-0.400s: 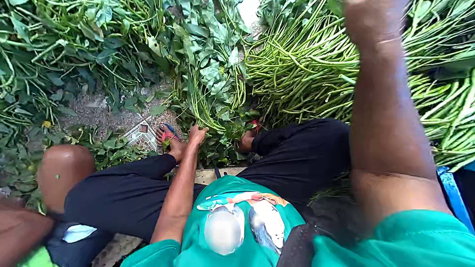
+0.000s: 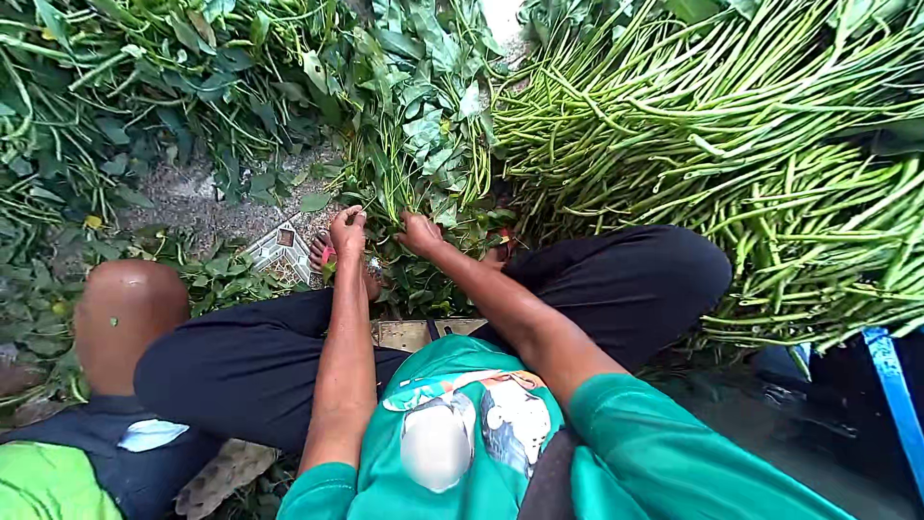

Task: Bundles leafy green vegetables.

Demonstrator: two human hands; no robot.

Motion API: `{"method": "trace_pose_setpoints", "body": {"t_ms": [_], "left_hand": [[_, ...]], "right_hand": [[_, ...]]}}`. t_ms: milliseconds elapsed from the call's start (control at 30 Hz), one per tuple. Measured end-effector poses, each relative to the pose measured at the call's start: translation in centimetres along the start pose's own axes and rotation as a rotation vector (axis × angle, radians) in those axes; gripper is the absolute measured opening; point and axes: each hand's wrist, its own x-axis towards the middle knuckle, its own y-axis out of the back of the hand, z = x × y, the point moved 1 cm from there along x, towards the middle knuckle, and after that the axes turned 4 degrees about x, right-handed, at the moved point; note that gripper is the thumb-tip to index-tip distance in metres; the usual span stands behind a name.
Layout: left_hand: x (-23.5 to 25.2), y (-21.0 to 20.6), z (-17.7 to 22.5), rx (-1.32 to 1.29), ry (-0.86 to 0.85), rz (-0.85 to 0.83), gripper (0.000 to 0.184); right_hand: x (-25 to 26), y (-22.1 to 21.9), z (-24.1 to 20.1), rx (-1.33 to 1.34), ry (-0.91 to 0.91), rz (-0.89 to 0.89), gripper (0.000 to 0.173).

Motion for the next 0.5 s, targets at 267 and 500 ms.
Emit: {"method": "trace_pose_setpoints", "body": {"t_ms": [267, 500], "left_hand": [[-1.5, -1.0, 2.8, -0.464, 0.088, -0.191, 0.028], [-3.7, -0.6, 5.1, -0.396, -0.085, -0.28, 0.023]], "right_hand": [[-5.4, 3.0, -1.8, -0.002, 0.214, 0.139, 0.032], [-7.2, 3.7, -0.5, 0.187, 0.376, 0.178, 0.031]]}}
